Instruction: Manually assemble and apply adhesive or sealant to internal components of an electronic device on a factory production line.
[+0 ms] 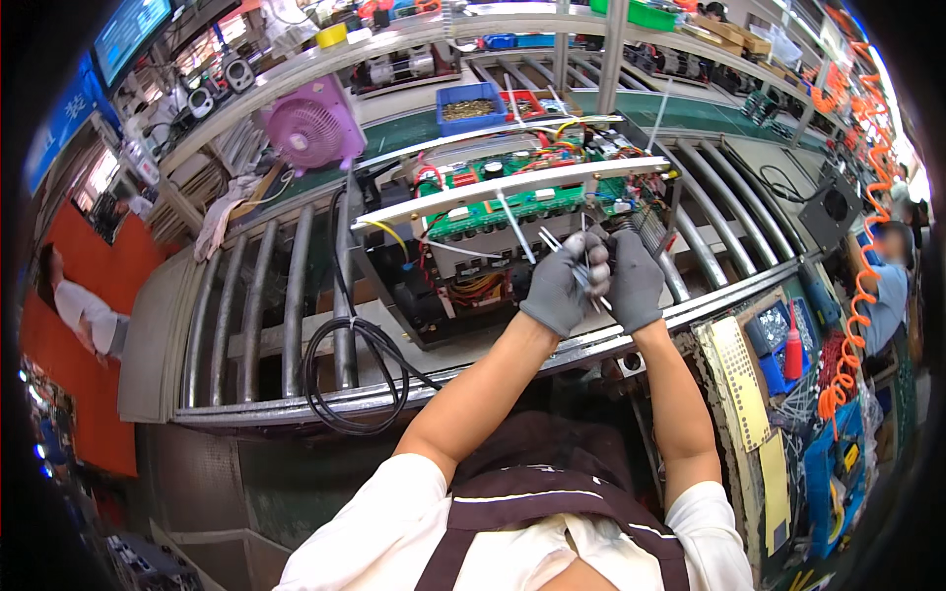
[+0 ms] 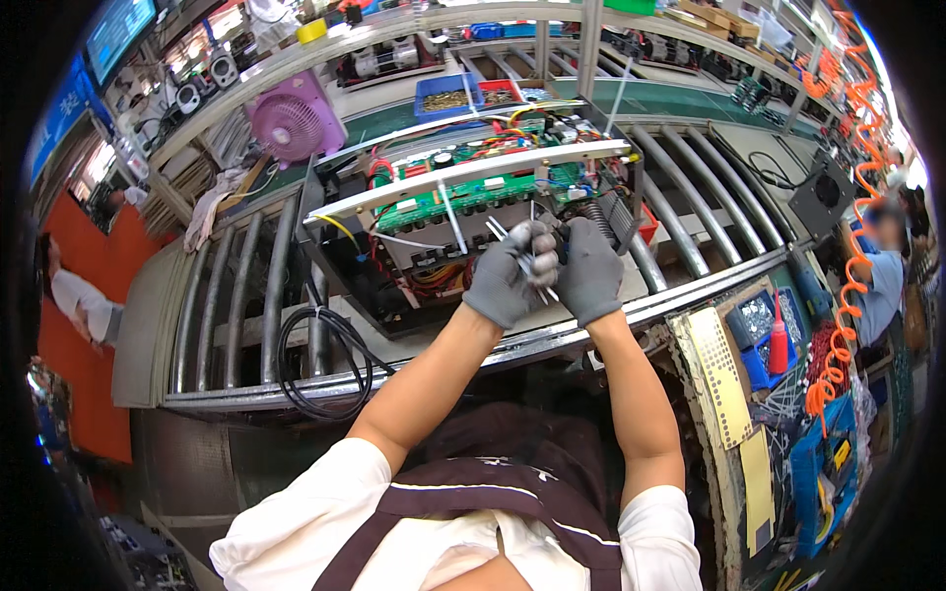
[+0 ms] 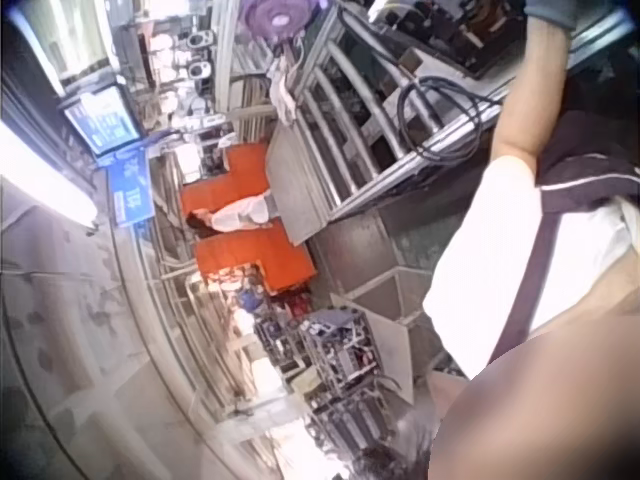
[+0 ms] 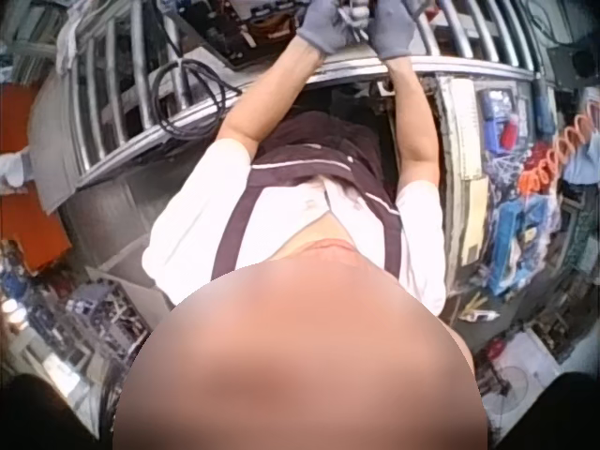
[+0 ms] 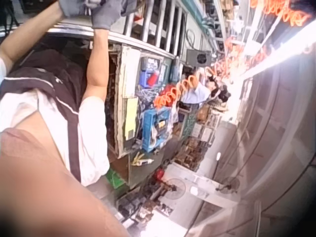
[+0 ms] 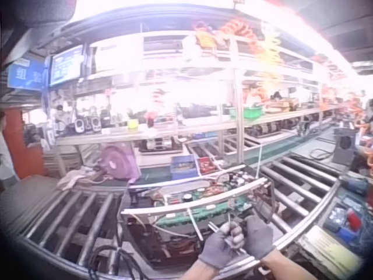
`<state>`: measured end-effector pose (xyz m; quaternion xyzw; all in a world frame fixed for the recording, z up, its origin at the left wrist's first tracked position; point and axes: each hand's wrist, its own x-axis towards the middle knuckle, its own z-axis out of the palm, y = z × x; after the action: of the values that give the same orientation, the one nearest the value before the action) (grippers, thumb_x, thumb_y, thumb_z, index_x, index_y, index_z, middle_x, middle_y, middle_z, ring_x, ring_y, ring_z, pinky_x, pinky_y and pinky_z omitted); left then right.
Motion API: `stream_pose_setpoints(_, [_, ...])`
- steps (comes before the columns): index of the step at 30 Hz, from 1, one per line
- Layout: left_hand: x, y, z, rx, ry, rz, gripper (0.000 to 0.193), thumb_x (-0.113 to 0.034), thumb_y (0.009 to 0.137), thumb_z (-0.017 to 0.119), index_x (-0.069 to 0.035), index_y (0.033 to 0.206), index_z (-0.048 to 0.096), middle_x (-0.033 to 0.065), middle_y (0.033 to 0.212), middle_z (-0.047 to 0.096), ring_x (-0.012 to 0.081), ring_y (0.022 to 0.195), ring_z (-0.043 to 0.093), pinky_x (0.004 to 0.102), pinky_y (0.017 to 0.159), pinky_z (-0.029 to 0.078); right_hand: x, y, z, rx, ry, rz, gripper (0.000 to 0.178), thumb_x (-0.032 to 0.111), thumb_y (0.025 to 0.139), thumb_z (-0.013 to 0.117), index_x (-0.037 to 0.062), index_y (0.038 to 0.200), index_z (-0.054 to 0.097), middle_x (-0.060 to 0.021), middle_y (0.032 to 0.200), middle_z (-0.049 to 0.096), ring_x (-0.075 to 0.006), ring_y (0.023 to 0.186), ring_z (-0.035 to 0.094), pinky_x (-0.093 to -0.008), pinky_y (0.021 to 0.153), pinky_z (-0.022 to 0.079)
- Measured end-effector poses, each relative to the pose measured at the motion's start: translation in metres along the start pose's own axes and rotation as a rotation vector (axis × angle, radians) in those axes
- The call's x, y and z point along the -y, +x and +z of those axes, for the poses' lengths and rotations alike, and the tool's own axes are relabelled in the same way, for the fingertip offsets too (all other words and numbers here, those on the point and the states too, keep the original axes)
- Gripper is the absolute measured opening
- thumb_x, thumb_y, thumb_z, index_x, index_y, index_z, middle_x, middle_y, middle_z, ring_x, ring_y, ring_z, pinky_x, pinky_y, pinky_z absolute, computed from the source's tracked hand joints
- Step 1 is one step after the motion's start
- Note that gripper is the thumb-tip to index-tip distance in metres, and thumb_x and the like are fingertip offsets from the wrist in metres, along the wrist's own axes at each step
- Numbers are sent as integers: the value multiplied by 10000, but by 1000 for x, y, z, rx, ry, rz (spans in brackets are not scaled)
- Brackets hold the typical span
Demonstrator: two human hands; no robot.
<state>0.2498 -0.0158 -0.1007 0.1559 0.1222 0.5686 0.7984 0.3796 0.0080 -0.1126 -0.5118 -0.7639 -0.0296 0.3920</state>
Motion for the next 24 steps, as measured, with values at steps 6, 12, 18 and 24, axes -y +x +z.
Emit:
stream_pose_setpoints(6, [-18, -45, -16, -68, -42, 205, 304, -381, 972, 449, -92, 939, 540, -44, 589, 292, 75, 413, 231, 225, 349, 188, 36, 7, -9, -88, 39, -167, 457, 194, 634, 763, 79, 984, 492, -97, 884, 517, -295, 815, 564, -392, 664, 469])
stream_pose_setpoints(12, [-44, -61, 14, -44, 49, 251, 421, -483, 947, 468, -79, 986, 579, -38, 546, 323, 73, 381, 257, 221, 331, 203, 65, 23, 10, -156, -14, -305, 436, 167, 637, 708, 76, 999, 482, -119, 890, 490, -311, 834, 536, -398, 667, 466])
stream_pose_setpoints(18, [-57, -51, 8, 116, 16, 199, 249, -275, 989, 444, -59, 1025, 563, -58, 537, 286, 55, 379, 240, 215, 327, 224, 69, 33, 19, -182, -4, -318, 388, 112, 668, 650, 66, 1011, 476, -134, 907, 483, -330, 853, 527, -413, 672, 465])
stream_pose_setpoints(24, [-56, -52, 10, 125, 33, 193, 249, -276, 993, 431, -64, 1011, 559, -63, 540, 276, 55, 381, 220, 216, 329, 210, 71, 26, 14, -144, 3, -328, 356, 116, 688, 634, 69, 1006, 480, -130, 898, 481, -327, 844, 525, -403, 670, 466])
